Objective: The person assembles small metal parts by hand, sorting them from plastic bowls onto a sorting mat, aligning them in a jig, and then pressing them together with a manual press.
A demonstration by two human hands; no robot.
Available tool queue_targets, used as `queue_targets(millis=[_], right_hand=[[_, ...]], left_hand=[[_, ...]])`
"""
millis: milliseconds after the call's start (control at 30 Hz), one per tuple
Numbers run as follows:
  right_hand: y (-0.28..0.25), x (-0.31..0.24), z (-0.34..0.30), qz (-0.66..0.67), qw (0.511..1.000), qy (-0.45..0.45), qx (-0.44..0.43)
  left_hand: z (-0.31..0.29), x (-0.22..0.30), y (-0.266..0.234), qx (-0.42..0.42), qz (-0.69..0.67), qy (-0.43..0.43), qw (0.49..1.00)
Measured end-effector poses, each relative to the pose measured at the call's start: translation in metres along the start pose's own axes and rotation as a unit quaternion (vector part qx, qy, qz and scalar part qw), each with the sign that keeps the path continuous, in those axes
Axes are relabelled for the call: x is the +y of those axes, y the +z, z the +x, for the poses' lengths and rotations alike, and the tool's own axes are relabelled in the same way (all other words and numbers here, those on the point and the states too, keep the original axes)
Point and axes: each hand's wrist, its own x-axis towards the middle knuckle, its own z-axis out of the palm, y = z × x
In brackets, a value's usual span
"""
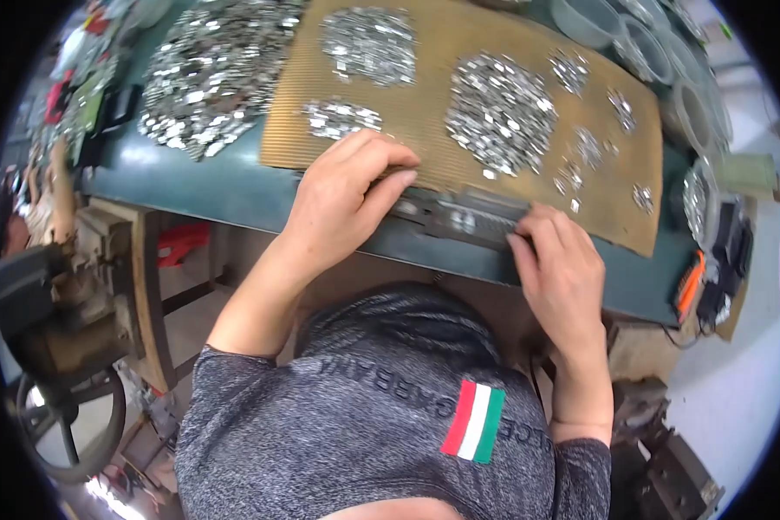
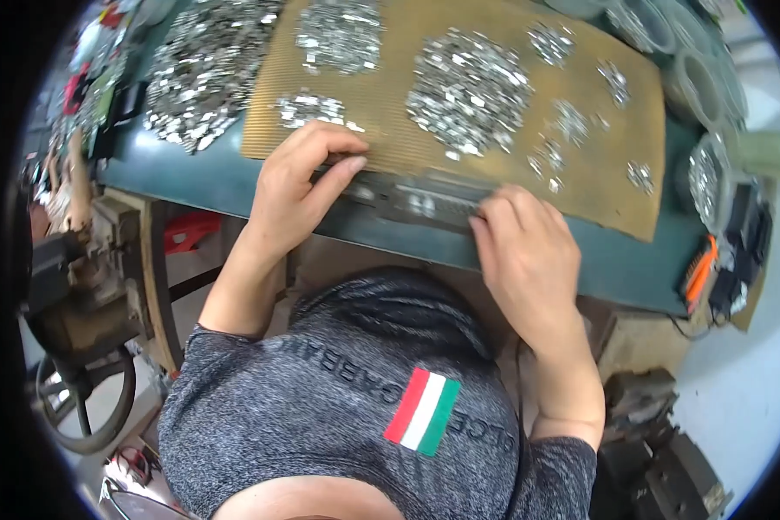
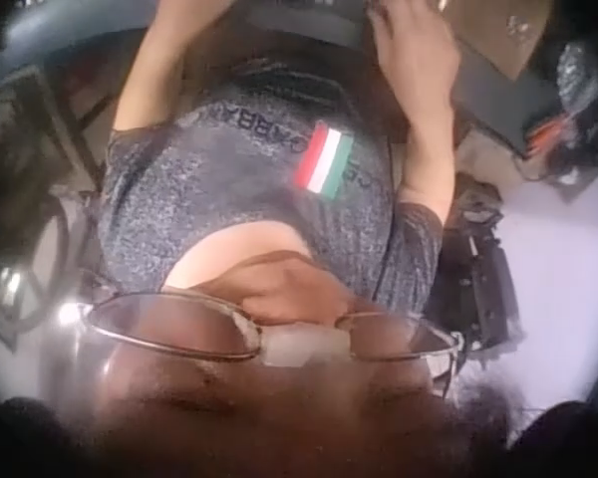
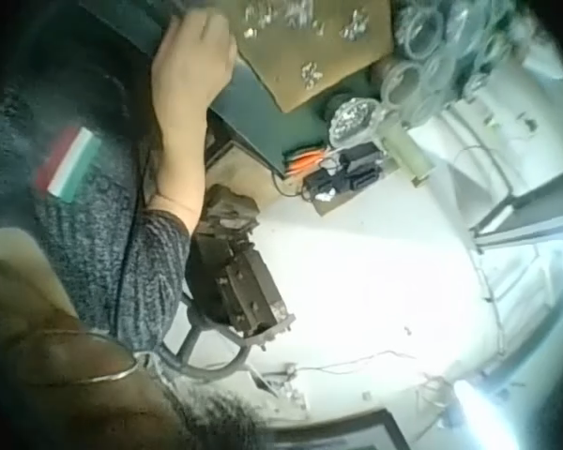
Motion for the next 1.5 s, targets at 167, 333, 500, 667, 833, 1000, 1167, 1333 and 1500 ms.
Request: queue_targets(millis=[167,333,500,667,833,1000,1167,1333,1500], right_hand=[[0.000,-0.015,0.031,0.024,0.999,-0.032,-0.036],[0.036,-0.025,0.086,0.109,0.989,-0.093,-0.029],[0.062,-0.029,0.121,0.064,0.989,-0.087,-0.100],[0.065,-0.037,0.125,0.020,0.988,-0.080,-0.131],[0.063,-0.036,0.124,0.018,0.987,-0.083,-0.135],[0.065,-0.032,0.121,0.054,0.988,-0.059,-0.130],[0.065,-0.035,0.122,0.023,0.988,-0.078,-0.131],[0.054,-0.036,0.122,0.040,0.984,-0.067,-0.160],[0.054,-0.028,0.116,0.073,0.984,-0.049,-0.154]], left_hand=[[-0.010,-0.023,-0.025,0.037,0.011,-0.071,0.997],[-0.007,-0.029,-0.023,0.034,0.057,-0.023,0.998],[-0.004,-0.036,-0.023,0.042,0.073,0.001,0.996],[0.001,-0.039,-0.022,0.041,0.080,0.015,0.996],[0.005,-0.042,-0.020,0.031,0.096,0.030,0.994],[0.010,-0.040,-0.020,-0.023,0.139,0.014,0.990],[0.011,-0.042,-0.020,-0.020,0.131,0.006,0.991],[0.010,-0.044,-0.021,-0.025,0.130,0.010,0.991],[0.014,-0.045,-0.022,-0.045,0.145,0.034,0.988]])
